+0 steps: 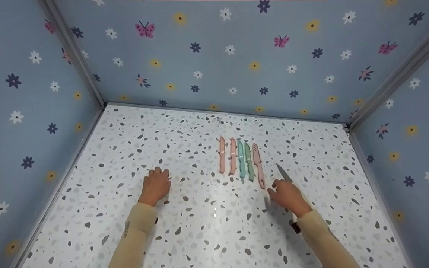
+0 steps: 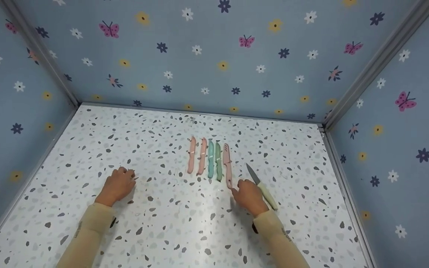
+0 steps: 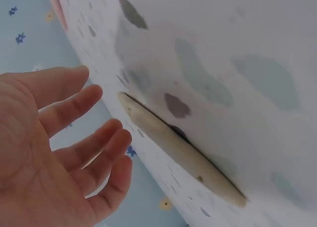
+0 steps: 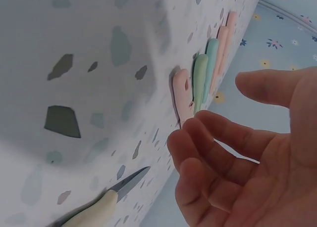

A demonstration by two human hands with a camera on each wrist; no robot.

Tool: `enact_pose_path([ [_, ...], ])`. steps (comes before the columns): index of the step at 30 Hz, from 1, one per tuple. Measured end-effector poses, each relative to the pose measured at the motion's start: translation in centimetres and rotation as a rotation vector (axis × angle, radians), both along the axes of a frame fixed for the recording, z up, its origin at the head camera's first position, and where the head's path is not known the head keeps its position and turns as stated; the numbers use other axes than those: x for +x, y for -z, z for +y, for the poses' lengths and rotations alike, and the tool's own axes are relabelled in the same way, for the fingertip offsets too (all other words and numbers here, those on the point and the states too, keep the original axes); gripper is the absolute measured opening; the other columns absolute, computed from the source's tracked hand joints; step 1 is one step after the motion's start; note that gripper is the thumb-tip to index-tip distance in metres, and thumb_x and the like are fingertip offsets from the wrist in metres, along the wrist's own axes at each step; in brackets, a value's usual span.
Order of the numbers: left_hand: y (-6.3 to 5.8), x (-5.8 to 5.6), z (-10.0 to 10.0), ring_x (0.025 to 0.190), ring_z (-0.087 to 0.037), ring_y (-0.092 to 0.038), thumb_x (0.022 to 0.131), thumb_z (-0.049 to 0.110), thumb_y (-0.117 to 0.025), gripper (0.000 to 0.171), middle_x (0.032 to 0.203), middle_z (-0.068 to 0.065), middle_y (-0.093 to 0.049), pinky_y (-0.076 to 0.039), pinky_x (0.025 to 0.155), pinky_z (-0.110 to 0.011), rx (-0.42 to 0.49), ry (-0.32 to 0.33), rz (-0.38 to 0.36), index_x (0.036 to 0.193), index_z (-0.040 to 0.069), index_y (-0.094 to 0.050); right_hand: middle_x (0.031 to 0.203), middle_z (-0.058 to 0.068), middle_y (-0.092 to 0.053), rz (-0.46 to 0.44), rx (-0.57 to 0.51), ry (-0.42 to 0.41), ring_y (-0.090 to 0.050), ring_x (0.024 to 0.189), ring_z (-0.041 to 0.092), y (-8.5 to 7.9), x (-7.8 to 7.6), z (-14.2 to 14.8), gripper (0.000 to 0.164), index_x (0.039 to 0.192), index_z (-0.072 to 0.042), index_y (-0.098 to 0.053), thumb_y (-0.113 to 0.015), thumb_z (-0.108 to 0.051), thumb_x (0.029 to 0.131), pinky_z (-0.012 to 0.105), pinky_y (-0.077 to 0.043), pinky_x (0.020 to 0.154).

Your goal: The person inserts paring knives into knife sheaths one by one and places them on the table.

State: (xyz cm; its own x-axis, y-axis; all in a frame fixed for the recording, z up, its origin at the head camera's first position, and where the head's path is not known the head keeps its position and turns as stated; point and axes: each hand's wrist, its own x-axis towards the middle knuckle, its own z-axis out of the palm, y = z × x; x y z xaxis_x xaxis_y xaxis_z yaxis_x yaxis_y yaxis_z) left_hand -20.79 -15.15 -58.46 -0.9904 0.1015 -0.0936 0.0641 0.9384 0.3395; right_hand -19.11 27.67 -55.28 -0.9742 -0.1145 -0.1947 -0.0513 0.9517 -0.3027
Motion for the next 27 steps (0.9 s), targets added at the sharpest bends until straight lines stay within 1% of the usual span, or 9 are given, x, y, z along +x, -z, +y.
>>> enact_pose_path([
  [4, 0.3, -0.3, -1.0, 0.106, -0.044, -0.045, 0.093, 0.016, -0.058, 0.04, 0.117, -0.027, -0.047, -0.039, 0.082, -0.057, 0.004, -0.051, -0.057, 0.125, -0.005, -0.05, 0.077, 0.008, -0.059, -0.022, -0.035, 0.033, -0.052, 0.054, 0.017, 0.2, 0.1, 0.4, 0.031, 0.1, 0.002, -0.065, -0.062, -0.027, 0.09, 0.035, -0.043, 0.051],
  [7, 0.4, -0.5, -1.5, 0.105, -0.044, -0.045, 0.093, 0.015, -0.057, 0.042, 0.115, -0.028, -0.047, -0.04, 0.082, -0.058, -0.014, -0.081, -0.086, 0.126, -0.008, -0.047, 0.076, 0.007, -0.059, -0.031, -0.049, 0.047, -0.052, 0.053, 0.016, 0.3, 0.1, 0.6, 0.03, 0.101, 0.002, -0.065, -0.061, -0.026, 0.09, 0.034, -0.043, 0.051],
  [10, 0.5, -0.7, -1.8, 0.102, -0.042, -0.048, 0.093, 0.014, -0.056, 0.04, 0.112, -0.028, -0.048, -0.042, 0.081, -0.057, -0.03, -0.101, -0.099, 0.124, -0.01, -0.048, 0.076, 0.006, -0.059, -0.048, -0.058, 0.056, -0.053, 0.054, 0.016, 0.2, 0.1, 0.9, 0.03, 0.102, 0.001, -0.064, -0.06, -0.026, 0.091, 0.035, -0.043, 0.052],
  [13, 0.5, -0.7, -1.9, 0.098, -0.041, -0.051, 0.093, 0.012, -0.057, 0.037, 0.108, -0.027, -0.05, -0.043, 0.079, -0.056, -0.018, -0.106, -0.106, 0.121, -0.01, -0.05, 0.076, 0.006, -0.059, -0.057, -0.07, 0.062, -0.054, 0.054, 0.016, 0.1, 0.2, 1.1, 0.029, 0.104, 0.0, -0.064, -0.059, -0.026, 0.091, 0.035, -0.044, 0.054],
  [20, 0.3, -0.5, -2.1, 0.09, -0.04, -0.056, 0.09, 0.009, -0.059, 0.032, 0.1, -0.026, -0.055, -0.046, 0.075, -0.053, 0.031, -0.111, -0.081, 0.114, -0.011, -0.053, 0.078, 0.007, -0.062, 0.049, -0.094, 0.042, -0.054, 0.058, 0.016, -0.2, 0.4, 2.2, 0.027, 0.1, 0.001, -0.066, -0.06, -0.024, 0.091, 0.037, -0.045, 0.056],
  [24, 0.3, -0.4, -2.2, 0.09, -0.039, -0.056, 0.089, 0.009, -0.06, 0.033, 0.099, -0.026, -0.055, -0.046, 0.076, -0.052, 0.057, -0.119, -0.09, 0.114, -0.012, -0.053, 0.077, 0.007, -0.061, 0.033, -0.1, 0.058, -0.054, 0.058, 0.016, -0.3, 0.4, 2.7, 0.03, 0.1, 0.002, -0.065, -0.059, -0.025, 0.092, 0.037, -0.045, 0.054],
  [27, 0.2, -0.2, -2.2, 0.087, -0.036, -0.056, 0.089, 0.007, -0.059, 0.029, 0.097, -0.023, -0.056, -0.046, 0.076, -0.05, 0.073, -0.106, -0.104, 0.113, -0.01, -0.054, 0.077, 0.007, -0.061, 0.023, -0.093, 0.068, -0.054, 0.059, 0.017, -0.2, 0.4, 3.1, 0.03, 0.101, 0.003, -0.064, -0.059, -0.025, 0.092, 0.037, -0.044, 0.055],
])
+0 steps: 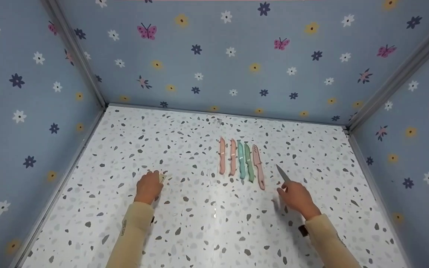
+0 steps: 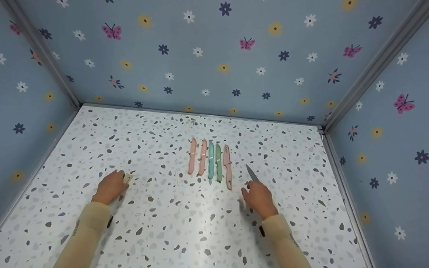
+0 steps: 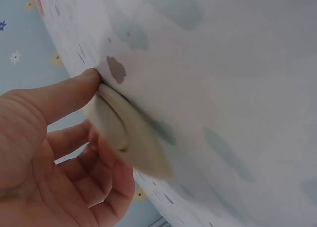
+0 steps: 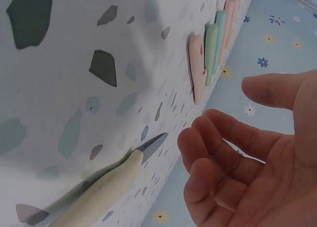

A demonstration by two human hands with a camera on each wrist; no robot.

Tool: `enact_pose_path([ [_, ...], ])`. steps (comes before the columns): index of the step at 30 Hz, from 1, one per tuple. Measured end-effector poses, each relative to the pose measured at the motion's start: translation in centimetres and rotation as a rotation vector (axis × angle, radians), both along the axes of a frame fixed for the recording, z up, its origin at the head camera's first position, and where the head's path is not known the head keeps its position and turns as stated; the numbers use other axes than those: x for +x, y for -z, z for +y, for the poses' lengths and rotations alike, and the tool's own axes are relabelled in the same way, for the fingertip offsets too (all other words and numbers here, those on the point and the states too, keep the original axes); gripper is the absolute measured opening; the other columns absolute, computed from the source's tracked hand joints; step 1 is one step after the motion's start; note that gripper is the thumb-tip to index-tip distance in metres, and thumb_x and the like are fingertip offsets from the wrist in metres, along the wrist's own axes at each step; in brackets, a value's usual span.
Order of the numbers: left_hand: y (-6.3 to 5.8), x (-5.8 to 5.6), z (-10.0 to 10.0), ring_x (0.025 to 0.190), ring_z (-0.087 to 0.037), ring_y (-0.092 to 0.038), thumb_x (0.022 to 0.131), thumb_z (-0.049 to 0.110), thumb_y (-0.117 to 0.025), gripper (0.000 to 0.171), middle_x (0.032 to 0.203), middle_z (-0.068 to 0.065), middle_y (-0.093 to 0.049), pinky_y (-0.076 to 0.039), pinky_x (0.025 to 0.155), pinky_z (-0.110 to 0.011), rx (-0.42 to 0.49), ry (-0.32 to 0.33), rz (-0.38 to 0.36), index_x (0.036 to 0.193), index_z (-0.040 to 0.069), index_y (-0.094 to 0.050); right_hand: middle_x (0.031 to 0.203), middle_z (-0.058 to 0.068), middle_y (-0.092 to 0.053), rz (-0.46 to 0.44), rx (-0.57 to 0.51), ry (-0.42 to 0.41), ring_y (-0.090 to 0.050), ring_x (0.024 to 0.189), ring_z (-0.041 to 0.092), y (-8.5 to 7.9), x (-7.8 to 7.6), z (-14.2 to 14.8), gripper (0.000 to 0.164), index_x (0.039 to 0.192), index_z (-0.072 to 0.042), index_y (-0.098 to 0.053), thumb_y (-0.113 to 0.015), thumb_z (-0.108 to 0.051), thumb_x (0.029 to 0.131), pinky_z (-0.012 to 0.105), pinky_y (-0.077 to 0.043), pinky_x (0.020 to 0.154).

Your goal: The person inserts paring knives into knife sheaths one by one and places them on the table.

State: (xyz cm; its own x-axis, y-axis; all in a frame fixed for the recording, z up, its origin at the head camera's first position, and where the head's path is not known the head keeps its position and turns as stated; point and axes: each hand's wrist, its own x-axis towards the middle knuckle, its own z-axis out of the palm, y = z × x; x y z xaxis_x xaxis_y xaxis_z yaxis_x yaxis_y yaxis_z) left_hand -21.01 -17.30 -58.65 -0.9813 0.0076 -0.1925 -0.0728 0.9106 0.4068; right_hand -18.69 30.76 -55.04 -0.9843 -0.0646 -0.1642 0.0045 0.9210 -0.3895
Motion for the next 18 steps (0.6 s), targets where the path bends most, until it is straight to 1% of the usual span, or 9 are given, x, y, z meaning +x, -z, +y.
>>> enact_pose_path([
  [5, -0.1, 0.3, 0.1, 0.076, -0.029, -0.055, 0.091, 0.003, -0.056, 0.017, 0.085, -0.016, -0.056, -0.047, 0.069, -0.046, 0.008, 0.034, 0.019, 0.106, -0.004, -0.06, 0.078, 0.007, -0.06, 0.021, 0.003, 0.005, -0.052, 0.061, 0.018, -0.1, -0.1, 0.5, 0.027, 0.101, 0.001, -0.066, -0.058, -0.024, 0.092, 0.036, -0.043, 0.056],
  [8, -0.1, 0.5, 0.3, 0.075, -0.029, -0.055, 0.091, 0.004, -0.055, 0.016, 0.083, -0.015, -0.056, -0.046, 0.068, -0.046, 0.021, 0.042, 0.034, 0.104, -0.004, -0.061, 0.08, 0.008, -0.059, 0.036, 0.0, 0.01, -0.052, 0.064, 0.019, -0.1, -0.3, 1.0, 0.026, 0.099, 0.001, -0.067, -0.057, -0.023, 0.093, 0.038, -0.043, 0.058],
  [10, -0.3, 0.7, 0.5, 0.078, -0.03, -0.056, 0.092, 0.005, -0.054, 0.018, 0.085, -0.015, -0.057, -0.046, 0.07, -0.047, 0.031, 0.046, 0.033, 0.105, -0.005, -0.061, 0.082, 0.009, -0.059, 0.048, 0.007, 0.025, -0.053, 0.067, 0.021, 0.0, -0.4, 1.3, 0.027, 0.097, 0.001, -0.067, -0.057, -0.024, 0.092, 0.04, -0.044, 0.061],
  [13, -0.7, 0.8, 0.8, 0.086, -0.033, -0.057, 0.093, 0.007, -0.053, 0.024, 0.093, -0.018, -0.058, -0.046, 0.076, -0.049, 0.042, 0.056, 0.028, 0.11, -0.007, -0.061, 0.085, 0.013, -0.058, 0.076, 0.022, 0.036, -0.055, 0.073, 0.026, 0.2, -0.6, 1.9, 0.029, 0.099, 0.004, -0.066, -0.058, -0.023, 0.092, 0.045, -0.045, 0.066],
  [16, -1.2, 0.8, 1.1, 0.093, -0.036, -0.058, 0.095, 0.01, -0.051, 0.027, 0.098, -0.02, -0.059, -0.045, 0.082, -0.05, 0.038, 0.062, 0.036, 0.113, -0.007, -0.061, 0.093, 0.018, -0.056, 0.071, 0.031, 0.057, -0.055, 0.082, 0.032, 0.5, -0.6, 2.5, 0.032, 0.105, 0.006, -0.063, -0.058, -0.022, 0.091, 0.048, -0.045, 0.072],
  [18, -1.6, 0.9, 1.4, 0.093, -0.036, -0.058, 0.095, 0.011, -0.052, 0.026, 0.097, -0.019, -0.059, -0.045, 0.081, -0.05, 0.027, 0.074, 0.045, 0.111, -0.007, -0.062, 0.102, 0.023, -0.054, 0.044, 0.037, 0.081, -0.054, 0.089, 0.036, 0.7, -0.6, 3.0, 0.035, 0.112, 0.008, -0.059, -0.057, -0.021, 0.091, 0.05, -0.045, 0.075],
])
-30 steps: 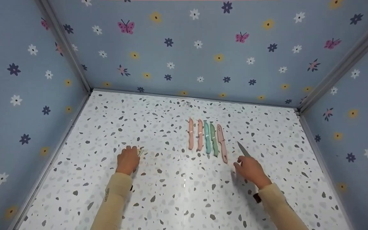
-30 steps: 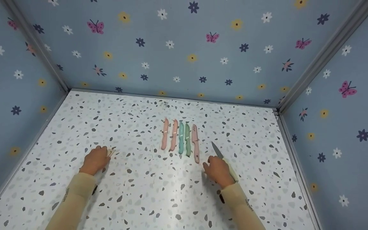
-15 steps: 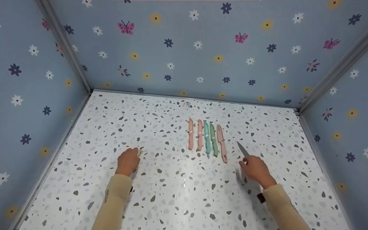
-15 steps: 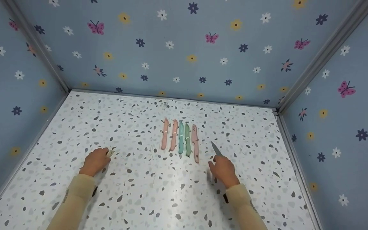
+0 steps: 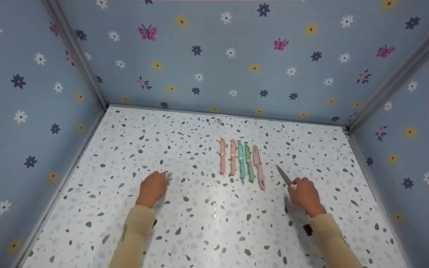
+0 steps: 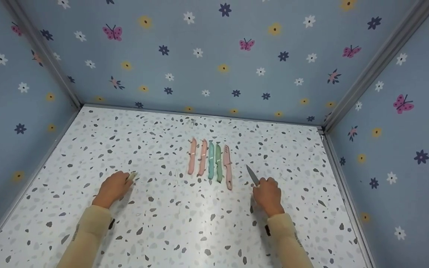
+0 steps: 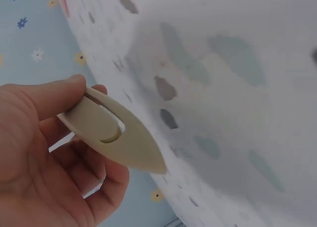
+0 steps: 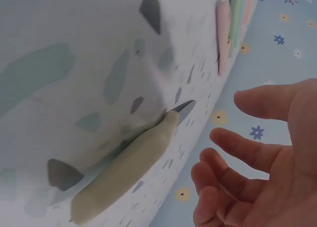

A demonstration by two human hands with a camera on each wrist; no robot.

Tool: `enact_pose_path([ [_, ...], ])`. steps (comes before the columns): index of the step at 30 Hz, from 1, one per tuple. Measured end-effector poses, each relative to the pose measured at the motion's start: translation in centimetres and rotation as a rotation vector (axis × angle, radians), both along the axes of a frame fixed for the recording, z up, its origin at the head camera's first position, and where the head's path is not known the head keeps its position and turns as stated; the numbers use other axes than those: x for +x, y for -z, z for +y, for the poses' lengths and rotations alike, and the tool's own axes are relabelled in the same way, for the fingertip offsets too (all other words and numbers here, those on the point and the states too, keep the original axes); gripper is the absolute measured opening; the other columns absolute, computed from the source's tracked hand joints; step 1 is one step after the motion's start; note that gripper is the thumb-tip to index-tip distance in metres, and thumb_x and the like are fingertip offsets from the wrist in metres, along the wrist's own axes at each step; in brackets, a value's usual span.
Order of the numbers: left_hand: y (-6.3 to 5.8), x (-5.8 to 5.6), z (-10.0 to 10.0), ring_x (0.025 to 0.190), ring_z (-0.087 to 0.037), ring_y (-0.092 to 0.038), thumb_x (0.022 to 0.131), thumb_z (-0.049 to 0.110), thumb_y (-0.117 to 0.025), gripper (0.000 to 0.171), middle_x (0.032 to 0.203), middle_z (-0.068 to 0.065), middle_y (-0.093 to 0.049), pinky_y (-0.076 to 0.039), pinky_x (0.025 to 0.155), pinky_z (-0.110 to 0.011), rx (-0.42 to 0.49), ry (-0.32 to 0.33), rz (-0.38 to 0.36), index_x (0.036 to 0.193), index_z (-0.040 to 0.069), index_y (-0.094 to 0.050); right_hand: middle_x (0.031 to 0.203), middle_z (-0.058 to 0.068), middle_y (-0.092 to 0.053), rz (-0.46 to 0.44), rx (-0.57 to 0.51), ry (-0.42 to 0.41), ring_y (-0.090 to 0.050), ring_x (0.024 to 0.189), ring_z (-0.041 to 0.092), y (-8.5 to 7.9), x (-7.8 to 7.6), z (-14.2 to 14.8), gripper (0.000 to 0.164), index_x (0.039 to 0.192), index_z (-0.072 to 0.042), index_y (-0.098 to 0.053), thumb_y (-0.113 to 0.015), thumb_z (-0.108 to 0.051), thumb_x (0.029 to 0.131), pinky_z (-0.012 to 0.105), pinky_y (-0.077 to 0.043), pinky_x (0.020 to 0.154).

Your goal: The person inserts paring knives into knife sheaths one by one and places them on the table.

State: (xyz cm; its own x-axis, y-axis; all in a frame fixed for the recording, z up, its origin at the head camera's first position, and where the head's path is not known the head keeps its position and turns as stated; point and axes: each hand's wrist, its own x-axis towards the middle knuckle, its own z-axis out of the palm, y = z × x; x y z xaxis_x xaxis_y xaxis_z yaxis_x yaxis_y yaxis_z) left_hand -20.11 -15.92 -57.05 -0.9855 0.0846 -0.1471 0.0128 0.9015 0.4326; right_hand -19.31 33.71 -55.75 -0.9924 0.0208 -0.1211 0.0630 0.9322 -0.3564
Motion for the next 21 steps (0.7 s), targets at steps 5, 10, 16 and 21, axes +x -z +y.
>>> enact_pose_path([
  [5, -0.6, 0.2, 0.8, 0.084, -0.033, -0.058, 0.096, 0.015, -0.053, 0.022, 0.089, -0.015, -0.056, -0.047, 0.073, -0.047, -0.022, 0.027, 0.033, 0.105, -0.004, -0.063, 0.113, 0.029, -0.048, -0.056, 0.021, 0.053, -0.051, 0.097, 0.041, 0.5, 0.1, 0.7, 0.044, 0.122, 0.011, -0.049, -0.056, -0.022, 0.093, 0.054, -0.043, 0.079],
  [10, -1.0, 0.4, 1.5, 0.076, -0.028, -0.058, 0.098, 0.015, -0.05, 0.018, 0.084, -0.012, -0.059, -0.046, 0.068, -0.045, 0.047, 0.017, 0.013, 0.1, 0.0, -0.06, 0.103, 0.026, -0.049, -0.097, 0.047, 0.058, -0.051, 0.089, 0.036, 1.3, 0.0, 1.2, 0.041, 0.117, 0.011, -0.048, -0.055, -0.021, 0.093, 0.05, -0.045, 0.073],
  [16, -1.0, 0.7, 2.3, 0.07, -0.025, -0.057, 0.099, 0.017, -0.048, 0.018, 0.084, -0.012, -0.061, -0.045, 0.066, -0.045, 0.045, 0.008, -0.023, 0.105, 0.002, -0.057, 0.092, 0.021, -0.05, -0.138, 0.062, 0.054, -0.05, 0.075, 0.029, 1.8, -0.2, 1.7, 0.032, 0.104, 0.009, -0.052, -0.055, -0.02, 0.09, 0.041, -0.044, 0.06],
  [21, -0.9, 0.8, 2.7, 0.061, -0.022, -0.051, 0.099, 0.017, -0.049, 0.013, 0.074, -0.008, -0.057, -0.043, 0.06, -0.042, 0.042, 0.026, 0.003, 0.095, 0.007, -0.055, 0.087, 0.016, -0.052, -0.173, -0.003, 0.074, -0.052, 0.067, 0.025, 1.6, -0.1, 1.8, 0.023, 0.098, 0.005, -0.056, -0.056, -0.017, 0.09, 0.036, -0.045, 0.052],
])
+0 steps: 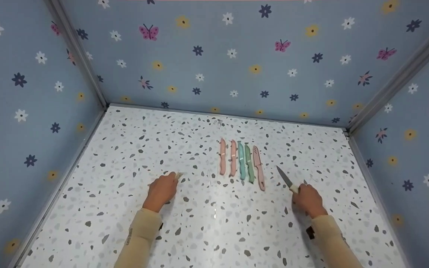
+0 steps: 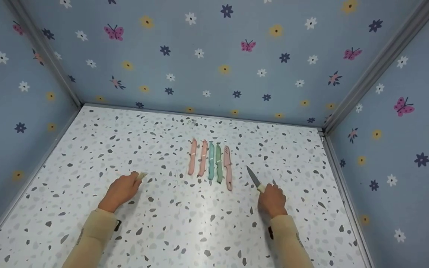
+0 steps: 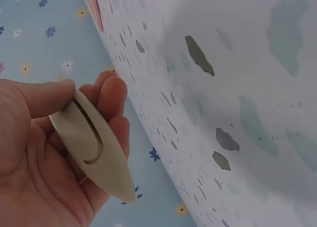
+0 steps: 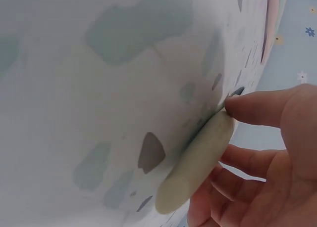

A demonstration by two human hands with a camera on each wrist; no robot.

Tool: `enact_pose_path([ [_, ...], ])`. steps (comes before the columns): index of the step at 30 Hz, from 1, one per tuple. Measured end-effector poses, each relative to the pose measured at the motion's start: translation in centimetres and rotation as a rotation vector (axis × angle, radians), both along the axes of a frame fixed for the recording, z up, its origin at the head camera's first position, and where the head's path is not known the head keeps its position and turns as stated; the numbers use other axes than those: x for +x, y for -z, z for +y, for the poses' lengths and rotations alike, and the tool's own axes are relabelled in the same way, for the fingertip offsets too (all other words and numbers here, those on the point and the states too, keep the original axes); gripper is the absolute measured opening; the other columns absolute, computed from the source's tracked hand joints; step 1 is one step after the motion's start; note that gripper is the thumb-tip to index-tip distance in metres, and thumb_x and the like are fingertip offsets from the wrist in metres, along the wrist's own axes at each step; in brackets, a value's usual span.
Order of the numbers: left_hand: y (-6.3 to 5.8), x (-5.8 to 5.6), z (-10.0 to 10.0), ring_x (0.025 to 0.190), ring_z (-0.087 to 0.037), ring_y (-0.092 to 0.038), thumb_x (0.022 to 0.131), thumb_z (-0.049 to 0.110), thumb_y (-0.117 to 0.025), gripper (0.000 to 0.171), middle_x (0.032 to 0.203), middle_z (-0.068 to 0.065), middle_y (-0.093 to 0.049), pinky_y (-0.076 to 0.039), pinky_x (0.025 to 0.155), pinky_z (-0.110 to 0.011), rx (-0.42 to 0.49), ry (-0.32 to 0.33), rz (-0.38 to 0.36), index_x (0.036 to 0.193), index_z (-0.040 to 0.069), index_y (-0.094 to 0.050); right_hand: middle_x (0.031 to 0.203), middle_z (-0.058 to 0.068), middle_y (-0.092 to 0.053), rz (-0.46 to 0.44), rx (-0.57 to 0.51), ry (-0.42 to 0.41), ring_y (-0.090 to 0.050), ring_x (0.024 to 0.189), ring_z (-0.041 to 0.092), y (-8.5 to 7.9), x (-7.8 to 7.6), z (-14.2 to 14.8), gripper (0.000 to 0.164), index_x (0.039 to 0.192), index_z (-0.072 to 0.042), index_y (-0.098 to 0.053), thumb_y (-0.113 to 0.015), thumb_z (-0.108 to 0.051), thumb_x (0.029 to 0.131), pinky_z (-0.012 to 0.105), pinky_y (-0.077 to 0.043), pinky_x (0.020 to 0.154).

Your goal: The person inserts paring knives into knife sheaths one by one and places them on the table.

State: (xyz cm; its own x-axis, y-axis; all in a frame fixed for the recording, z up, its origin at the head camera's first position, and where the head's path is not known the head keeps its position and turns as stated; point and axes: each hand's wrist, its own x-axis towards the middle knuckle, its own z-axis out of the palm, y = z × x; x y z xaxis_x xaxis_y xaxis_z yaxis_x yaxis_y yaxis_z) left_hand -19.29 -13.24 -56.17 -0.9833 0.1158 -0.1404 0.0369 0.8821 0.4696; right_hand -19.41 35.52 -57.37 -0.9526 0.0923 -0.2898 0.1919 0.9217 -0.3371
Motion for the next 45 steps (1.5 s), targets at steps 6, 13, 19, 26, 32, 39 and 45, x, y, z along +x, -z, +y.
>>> enact_pose_path([
  [6, 0.1, 0.2, 0.3, 0.057, -0.02, -0.049, 0.098, 0.017, -0.05, 0.012, 0.069, -0.004, -0.053, -0.041, 0.055, -0.037, 0.039, 0.018, 0.035, 0.093, 0.008, -0.055, 0.085, 0.013, -0.053, -0.03, -0.059, 0.042, -0.054, 0.063, 0.023, -0.1, 0.2, -0.2, 0.019, 0.097, 0.002, -0.056, -0.056, -0.016, 0.091, 0.034, -0.046, 0.048],
  [13, 0.2, 0.4, 0.5, 0.056, -0.018, -0.044, 0.098, 0.015, -0.05, 0.015, 0.065, -0.002, -0.048, -0.037, 0.055, -0.035, 0.061, 0.017, 0.055, 0.085, 0.01, -0.053, 0.085, 0.015, -0.052, 0.016, -0.051, 0.032, -0.053, 0.064, 0.024, 0.4, 0.3, 0.0, 0.02, 0.097, 0.006, -0.056, -0.057, -0.013, 0.089, 0.034, -0.045, 0.048],
  [19, 0.1, 0.5, 0.8, 0.056, -0.017, -0.04, 0.098, 0.017, -0.051, 0.019, 0.063, -0.002, -0.044, -0.033, 0.054, -0.033, 0.113, 0.02, 0.057, 0.081, 0.011, -0.051, 0.093, 0.019, -0.049, -0.015, -0.066, 0.033, -0.053, 0.068, 0.027, 0.4, 0.3, -0.1, 0.024, 0.102, 0.009, -0.055, -0.055, -0.012, 0.089, 0.033, -0.047, 0.045],
  [26, -0.2, 0.6, 1.6, 0.058, -0.017, -0.042, 0.097, 0.02, -0.053, 0.019, 0.065, -0.001, -0.046, -0.034, 0.055, -0.033, 0.125, -0.001, 0.022, 0.079, 0.015, -0.051, 0.101, 0.022, -0.047, 0.027, -0.114, 0.043, -0.054, 0.078, 0.031, 0.1, 0.2, -0.2, 0.027, 0.11, 0.01, -0.051, -0.05, -0.012, 0.093, 0.033, -0.048, 0.044],
  [32, -0.8, 0.6, 2.6, 0.053, -0.016, -0.042, 0.096, 0.02, -0.054, 0.024, 0.06, 0.0, -0.045, -0.034, 0.051, -0.032, 0.182, 0.041, 0.066, 0.074, 0.014, -0.049, 0.098, 0.017, -0.056, 0.136, -0.144, 0.034, -0.056, 0.078, 0.027, -0.8, -0.1, -0.7, 0.025, 0.113, 0.003, -0.049, -0.046, -0.016, 0.097, 0.038, -0.048, 0.058],
  [39, -1.7, 0.5, 4.2, 0.049, -0.012, -0.048, 0.097, 0.023, -0.051, 0.025, 0.06, 0.002, -0.048, -0.041, 0.053, -0.031, 0.227, 0.104, 0.067, 0.073, 0.015, -0.05, 0.077, 0.008, -0.059, 0.249, -0.155, -0.034, -0.051, 0.055, 0.019, -2.2, 0.2, -2.4, 0.021, 0.105, -0.003, -0.056, -0.05, -0.019, 0.092, 0.035, -0.041, 0.052],
  [45, -2.7, 0.4, 5.4, 0.047, -0.014, -0.048, 0.098, 0.026, -0.049, 0.027, 0.059, 0.0, -0.047, -0.04, 0.048, -0.031, 0.207, 0.114, 0.057, 0.074, 0.015, -0.048, 0.069, 0.002, -0.057, 0.302, -0.154, -0.117, -0.047, 0.053, 0.017, -3.4, 0.8, -4.1, 0.025, 0.096, -0.01, -0.063, -0.055, -0.034, 0.094, 0.034, -0.038, 0.052],
])
